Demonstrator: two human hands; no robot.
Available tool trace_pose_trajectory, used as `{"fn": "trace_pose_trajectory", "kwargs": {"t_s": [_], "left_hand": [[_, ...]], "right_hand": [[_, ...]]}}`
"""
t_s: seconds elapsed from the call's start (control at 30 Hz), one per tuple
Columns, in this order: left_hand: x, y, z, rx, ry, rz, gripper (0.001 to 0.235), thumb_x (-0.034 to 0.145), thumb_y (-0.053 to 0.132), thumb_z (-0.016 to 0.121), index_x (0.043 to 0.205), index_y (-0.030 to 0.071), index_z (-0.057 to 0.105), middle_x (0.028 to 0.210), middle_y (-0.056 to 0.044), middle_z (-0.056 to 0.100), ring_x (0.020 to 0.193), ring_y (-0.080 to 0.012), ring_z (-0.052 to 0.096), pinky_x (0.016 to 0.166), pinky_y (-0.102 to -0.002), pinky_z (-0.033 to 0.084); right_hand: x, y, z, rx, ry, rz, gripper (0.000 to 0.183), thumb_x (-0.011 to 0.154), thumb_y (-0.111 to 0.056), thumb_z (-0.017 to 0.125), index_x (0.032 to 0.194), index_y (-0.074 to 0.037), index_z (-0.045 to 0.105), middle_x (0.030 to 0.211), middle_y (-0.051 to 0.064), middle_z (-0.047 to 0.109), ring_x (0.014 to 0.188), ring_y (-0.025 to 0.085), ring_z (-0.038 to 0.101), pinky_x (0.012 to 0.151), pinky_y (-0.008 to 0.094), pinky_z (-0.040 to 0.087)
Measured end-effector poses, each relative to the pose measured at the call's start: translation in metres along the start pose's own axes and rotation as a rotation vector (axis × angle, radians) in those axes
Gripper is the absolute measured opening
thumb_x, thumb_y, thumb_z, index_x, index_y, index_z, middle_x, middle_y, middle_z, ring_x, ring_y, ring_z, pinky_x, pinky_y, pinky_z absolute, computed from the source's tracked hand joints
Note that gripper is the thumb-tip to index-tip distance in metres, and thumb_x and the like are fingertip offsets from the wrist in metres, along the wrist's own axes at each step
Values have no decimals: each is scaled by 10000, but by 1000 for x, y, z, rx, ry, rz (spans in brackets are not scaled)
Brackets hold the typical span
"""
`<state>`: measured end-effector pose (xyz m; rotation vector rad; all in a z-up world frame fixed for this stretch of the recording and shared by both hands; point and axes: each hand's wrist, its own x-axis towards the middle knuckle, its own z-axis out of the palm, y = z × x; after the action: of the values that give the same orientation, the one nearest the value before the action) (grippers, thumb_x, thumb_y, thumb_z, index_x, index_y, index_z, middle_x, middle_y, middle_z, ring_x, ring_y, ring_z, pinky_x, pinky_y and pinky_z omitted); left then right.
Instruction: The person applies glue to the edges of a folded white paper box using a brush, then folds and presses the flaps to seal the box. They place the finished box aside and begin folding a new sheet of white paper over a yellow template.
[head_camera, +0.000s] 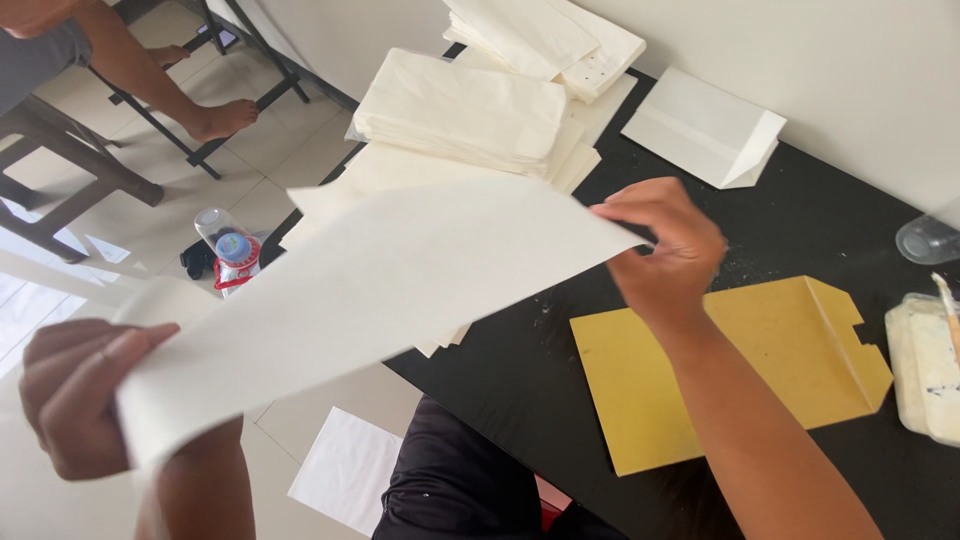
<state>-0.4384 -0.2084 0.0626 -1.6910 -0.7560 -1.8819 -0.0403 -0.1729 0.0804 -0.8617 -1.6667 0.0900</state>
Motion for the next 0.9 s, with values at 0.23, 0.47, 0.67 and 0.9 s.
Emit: {"fn": "trace_pose_trajectory", "kwargs": {"t_s": [0.23, 0.47, 0.67, 0.9], "left_hand": [[-16, 14, 47, -22, 74, -468, 43, 1102, -69, 536, 1129, -36, 530, 1069, -263, 676, 974, -326, 644, 1106, -447, 429], [11, 45, 110, -174, -500, -823, 301, 1081, 257, 737, 958, -7, 659, 902, -21, 614, 878, -129, 580, 736, -308, 490], [6, 79, 159, -205, -782, -1115, 524, 1006, 361, 754, 644, 132, 453, 583, 59, 428, 547, -63, 421, 462, -274, 329], [-39, 95, 218, -290, -912, -1128, 403, 1025, 389, 736, 767, 87, 669, 551, -45, 601, 439, -164, 556, 448, -303, 487]], "right_hand": [[-11, -17, -50, 323, 237, 126, 134, 1063, -238, 663, 1042, -141, 574, 984, 104, 679, 997, 313, 696, 1032, 430, 592], [-27, -18, -105, -144, 394, 284, 413, 1086, -450, 632, 1044, -61, 498, 880, 12, 528, 791, 91, 468, 749, 270, 392], [-41, -20, -156, 20, 251, 549, 588, 899, -562, 702, 1162, -76, 500, 1053, 4, 533, 993, 121, 518, 871, 287, 446], [-83, -24, -188, 520, 250, 1168, 352, 872, -75, 700, 1214, -34, 630, 1022, 136, 734, 897, 299, 766, 753, 414, 635]]}}
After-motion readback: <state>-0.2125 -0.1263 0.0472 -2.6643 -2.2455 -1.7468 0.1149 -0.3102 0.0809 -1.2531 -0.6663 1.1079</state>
